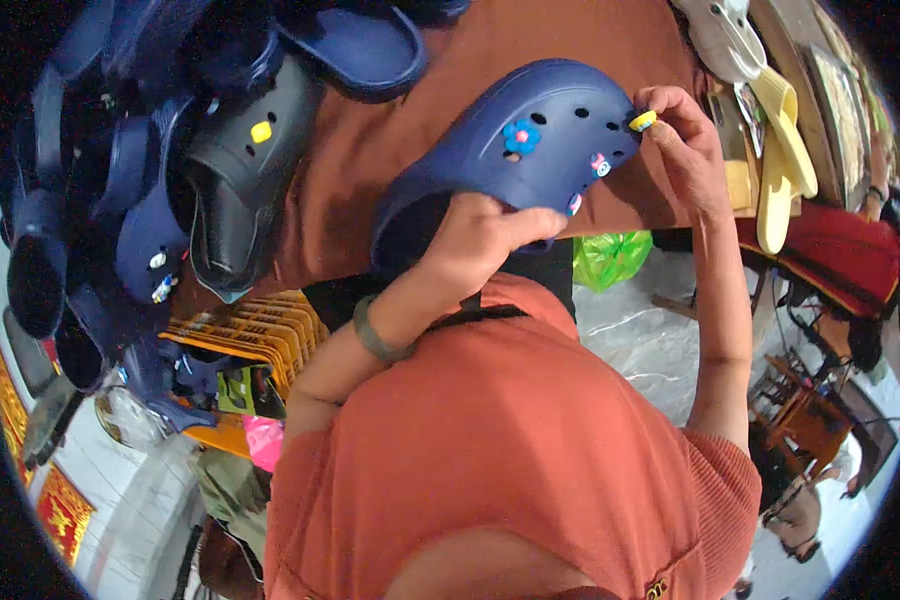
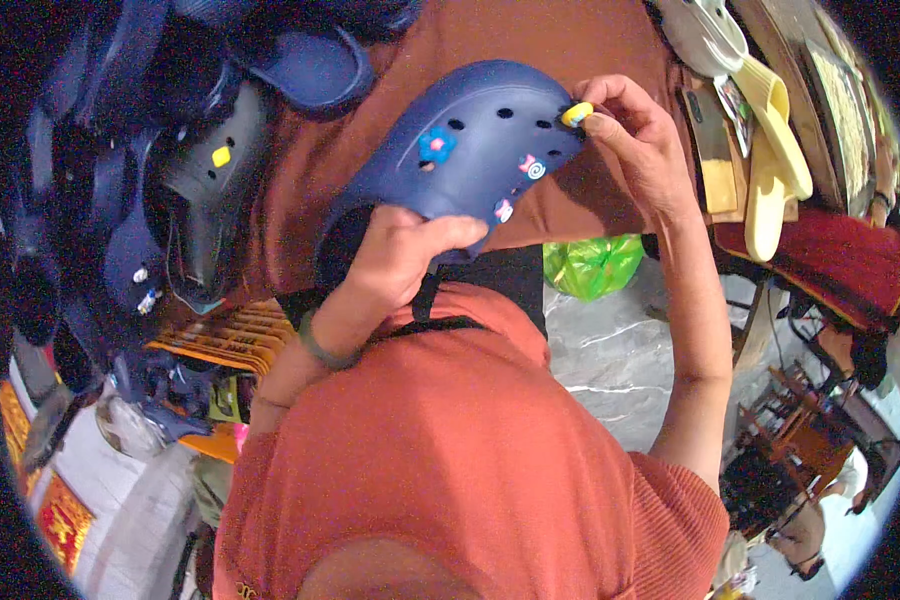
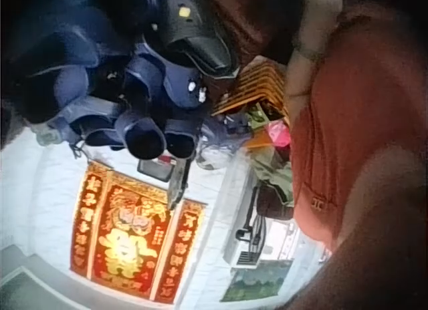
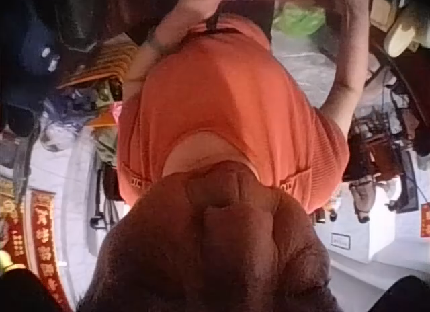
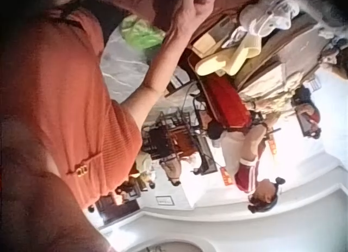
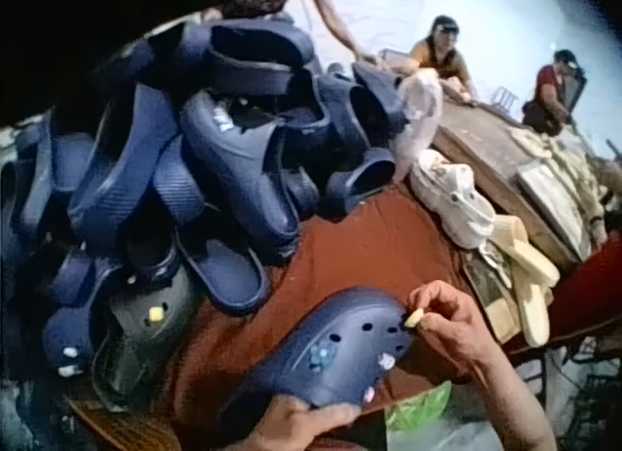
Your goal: Attaching decorative charms to the holes of blue foam clogs.
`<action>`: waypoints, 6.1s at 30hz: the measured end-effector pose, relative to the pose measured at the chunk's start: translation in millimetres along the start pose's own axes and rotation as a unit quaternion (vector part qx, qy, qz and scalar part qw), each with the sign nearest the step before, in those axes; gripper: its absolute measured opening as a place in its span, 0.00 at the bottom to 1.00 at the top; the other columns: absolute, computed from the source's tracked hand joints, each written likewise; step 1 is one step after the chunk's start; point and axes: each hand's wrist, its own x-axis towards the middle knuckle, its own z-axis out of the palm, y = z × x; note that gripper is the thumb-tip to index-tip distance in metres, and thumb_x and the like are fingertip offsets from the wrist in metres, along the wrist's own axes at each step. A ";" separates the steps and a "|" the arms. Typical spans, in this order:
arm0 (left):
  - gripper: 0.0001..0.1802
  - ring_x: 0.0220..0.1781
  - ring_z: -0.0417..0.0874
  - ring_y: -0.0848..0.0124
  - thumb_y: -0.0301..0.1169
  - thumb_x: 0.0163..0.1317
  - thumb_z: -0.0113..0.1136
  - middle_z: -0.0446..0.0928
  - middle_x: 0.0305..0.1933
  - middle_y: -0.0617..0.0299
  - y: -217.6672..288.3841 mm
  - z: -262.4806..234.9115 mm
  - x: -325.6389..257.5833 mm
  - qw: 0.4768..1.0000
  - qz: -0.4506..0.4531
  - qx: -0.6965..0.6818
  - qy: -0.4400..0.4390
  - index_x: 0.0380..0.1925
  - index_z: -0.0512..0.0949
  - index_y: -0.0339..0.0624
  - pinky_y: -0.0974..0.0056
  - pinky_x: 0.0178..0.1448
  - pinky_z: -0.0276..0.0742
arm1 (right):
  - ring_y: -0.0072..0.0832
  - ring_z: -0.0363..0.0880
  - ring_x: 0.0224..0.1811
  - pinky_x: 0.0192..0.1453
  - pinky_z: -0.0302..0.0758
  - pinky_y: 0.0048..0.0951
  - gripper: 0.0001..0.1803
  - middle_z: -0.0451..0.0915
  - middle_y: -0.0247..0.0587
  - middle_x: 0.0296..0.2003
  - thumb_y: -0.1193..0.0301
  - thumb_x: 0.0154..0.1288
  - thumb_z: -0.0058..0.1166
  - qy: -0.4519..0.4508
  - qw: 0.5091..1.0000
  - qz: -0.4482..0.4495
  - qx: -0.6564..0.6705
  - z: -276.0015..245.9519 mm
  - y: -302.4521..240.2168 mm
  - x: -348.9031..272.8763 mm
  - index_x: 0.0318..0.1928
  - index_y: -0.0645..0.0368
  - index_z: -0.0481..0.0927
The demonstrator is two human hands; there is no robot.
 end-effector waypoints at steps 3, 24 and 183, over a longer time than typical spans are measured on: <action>0.11 0.38 0.78 0.76 0.23 0.52 0.59 0.78 0.37 0.64 -0.6 6.7 -9.6 0.999 0.010 0.032 0.010 0.37 0.78 0.35 0.68 0.44 0.73 | 0.22 0.72 0.45 0.54 0.66 0.24 0.07 0.75 0.34 0.40 0.76 0.60 0.56 0.004 1.000 -0.014 0.011 4.3 -10.6 -15.4 0.38 0.61 0.74; 0.19 0.47 0.79 0.69 0.31 0.57 0.60 0.78 0.46 0.59 5.9 -20.6 26.8 0.956 0.004 -0.288 0.050 0.47 0.75 0.32 0.64 0.56 0.70 | 0.18 0.74 0.36 0.39 0.71 0.17 0.06 0.76 0.32 0.35 0.72 0.64 0.55 0.240 0.970 -0.001 -0.049 31.6 17.1 30.6 0.37 0.61 0.74; 0.16 0.39 0.76 0.52 0.40 0.58 0.55 0.77 0.30 0.48 -34.8 -52.2 46.4 0.758 0.306 0.550 0.175 0.26 0.76 0.37 0.48 0.46 0.69 | 0.28 0.73 0.36 0.42 0.70 0.29 0.10 0.75 0.41 0.34 0.67 0.70 0.43 0.238 0.914 -0.129 -0.302 10.0 81.2 77.9 0.42 0.61 0.70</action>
